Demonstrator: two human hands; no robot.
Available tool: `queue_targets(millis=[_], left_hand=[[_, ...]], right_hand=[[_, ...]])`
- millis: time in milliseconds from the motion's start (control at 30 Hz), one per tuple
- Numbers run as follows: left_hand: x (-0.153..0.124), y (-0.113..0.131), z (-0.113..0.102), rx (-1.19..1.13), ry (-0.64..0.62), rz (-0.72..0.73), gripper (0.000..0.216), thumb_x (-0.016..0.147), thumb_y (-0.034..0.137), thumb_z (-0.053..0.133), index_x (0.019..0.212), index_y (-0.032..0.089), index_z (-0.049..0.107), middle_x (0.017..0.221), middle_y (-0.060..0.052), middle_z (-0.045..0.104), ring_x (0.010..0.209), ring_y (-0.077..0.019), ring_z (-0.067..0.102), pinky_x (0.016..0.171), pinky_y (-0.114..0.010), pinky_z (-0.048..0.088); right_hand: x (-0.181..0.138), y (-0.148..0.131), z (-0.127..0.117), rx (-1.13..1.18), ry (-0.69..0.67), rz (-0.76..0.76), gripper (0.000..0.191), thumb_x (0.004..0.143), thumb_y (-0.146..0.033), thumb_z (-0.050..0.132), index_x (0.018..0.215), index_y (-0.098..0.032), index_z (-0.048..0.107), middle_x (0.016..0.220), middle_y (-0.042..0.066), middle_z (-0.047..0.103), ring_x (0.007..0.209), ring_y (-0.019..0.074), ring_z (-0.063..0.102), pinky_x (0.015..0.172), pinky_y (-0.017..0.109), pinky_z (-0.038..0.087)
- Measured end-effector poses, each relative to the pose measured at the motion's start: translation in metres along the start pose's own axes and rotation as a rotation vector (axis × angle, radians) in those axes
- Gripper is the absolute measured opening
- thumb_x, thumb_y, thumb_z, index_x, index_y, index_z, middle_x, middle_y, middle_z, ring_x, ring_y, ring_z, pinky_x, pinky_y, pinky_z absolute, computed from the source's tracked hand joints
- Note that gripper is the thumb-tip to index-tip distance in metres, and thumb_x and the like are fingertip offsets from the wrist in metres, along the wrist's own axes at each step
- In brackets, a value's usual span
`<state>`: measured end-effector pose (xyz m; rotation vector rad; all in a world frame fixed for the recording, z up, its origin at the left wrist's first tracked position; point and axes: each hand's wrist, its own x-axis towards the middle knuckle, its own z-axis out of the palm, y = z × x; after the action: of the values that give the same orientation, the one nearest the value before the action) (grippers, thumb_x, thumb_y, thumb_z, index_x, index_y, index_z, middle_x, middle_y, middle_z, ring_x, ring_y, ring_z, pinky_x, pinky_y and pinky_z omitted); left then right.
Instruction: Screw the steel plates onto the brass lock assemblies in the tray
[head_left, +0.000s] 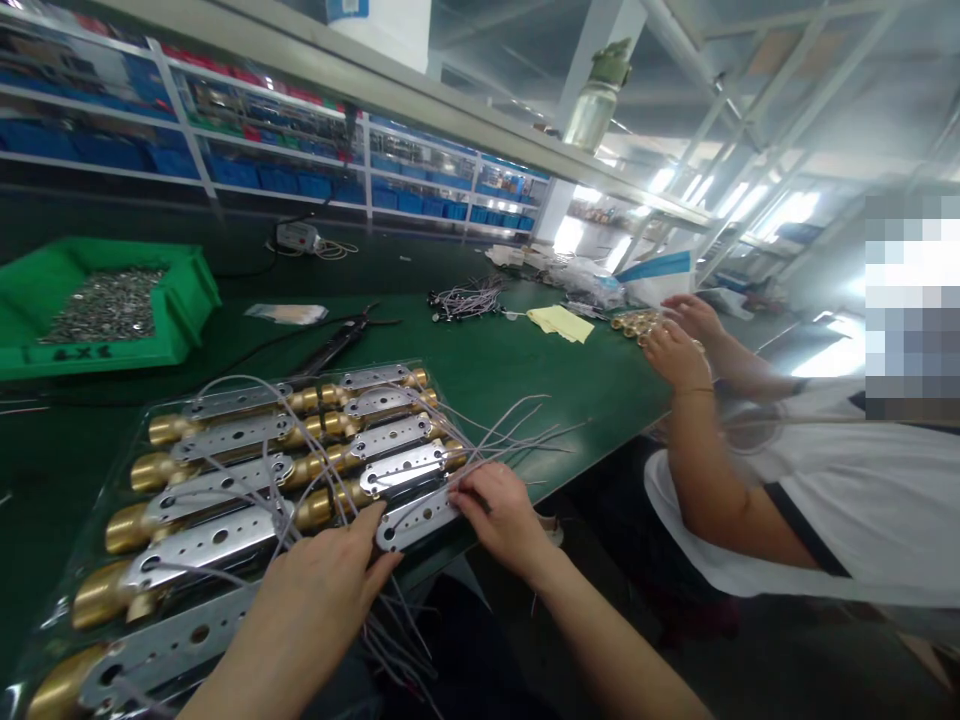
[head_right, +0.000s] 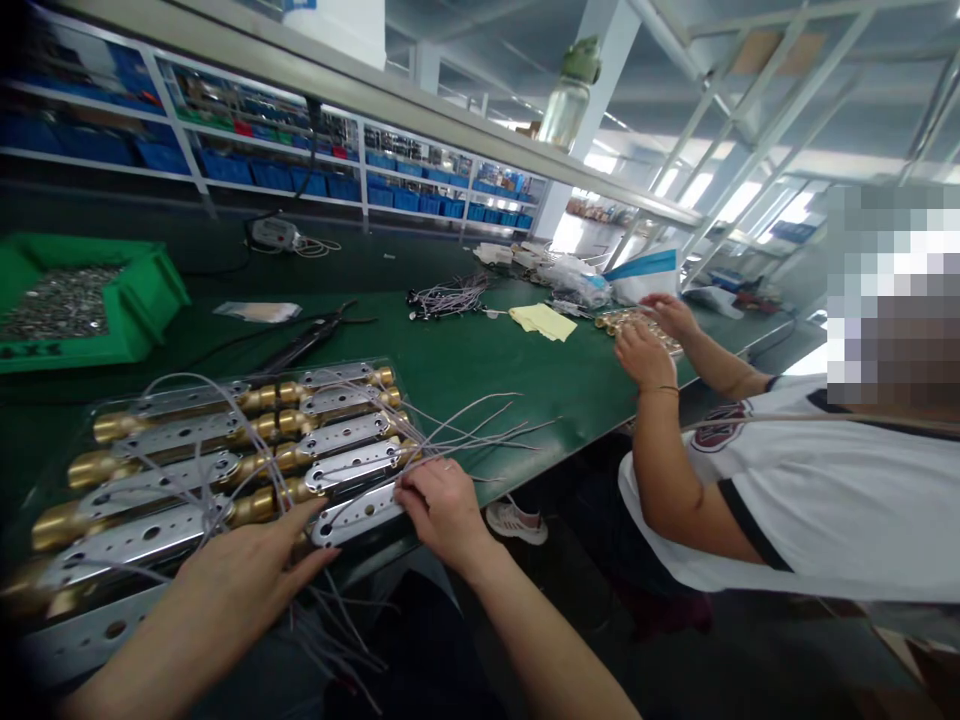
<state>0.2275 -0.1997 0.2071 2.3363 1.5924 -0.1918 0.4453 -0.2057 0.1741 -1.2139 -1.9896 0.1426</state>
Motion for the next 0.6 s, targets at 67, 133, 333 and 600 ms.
queue_targets(millis=[67,133,333,600], left_hand=[[0.0,-0.003,-0.001,-0.043,0.003,0.009,0.041,0.097,0.029,0.051,0.136,0.016,0.047,0.103,-0.009,0.066,0.097,-0.03,0.062,0.085,-0.044,0.05],[0.001,-0.004,-0.002,-0.098,0.005,0.024,0.038,0.096,0.028,0.054,0.133,0.018,0.051,0.097,-0.007,0.067,0.095,-0.027,0.063,0.087,-0.041,0.049],[0.001,-0.006,-0.001,-0.042,-0.018,0.045,0.04,0.098,0.027,0.045,0.136,0.015,0.049,0.107,-0.013,0.065,0.097,-0.0319,0.063,0.086,-0.047,0.05],[0.001,-0.002,-0.002,-0.013,-0.02,0.021,0.037,0.098,0.026,0.045,0.133,0.015,0.052,0.103,-0.014,0.066,0.093,-0.0325,0.064,0.081,-0.046,0.052]], right_hand=[[-0.004,0.0,0.005,-0.037,0.028,-0.02,0.008,0.091,-0.014,0.056,0.084,-0.016,0.056,0.087,0.005,0.065,0.083,0.0193,0.058,0.082,0.036,0.041],[-0.007,-0.002,0.01,-0.028,0.062,-0.027,0.007,0.093,-0.013,0.051,0.089,-0.017,0.055,0.091,0.005,0.065,0.087,0.0194,0.058,0.085,0.037,0.04],[-0.009,-0.006,0.015,0.044,0.161,-0.009,0.009,0.093,-0.01,0.05,0.093,-0.017,0.056,0.096,0.004,0.066,0.09,0.0178,0.058,0.085,0.036,0.042],[-0.004,-0.002,0.01,0.026,0.138,0.015,0.003,0.091,-0.017,0.06,0.09,-0.017,0.063,0.097,0.006,0.064,0.098,0.0211,0.056,0.087,0.038,0.043]])
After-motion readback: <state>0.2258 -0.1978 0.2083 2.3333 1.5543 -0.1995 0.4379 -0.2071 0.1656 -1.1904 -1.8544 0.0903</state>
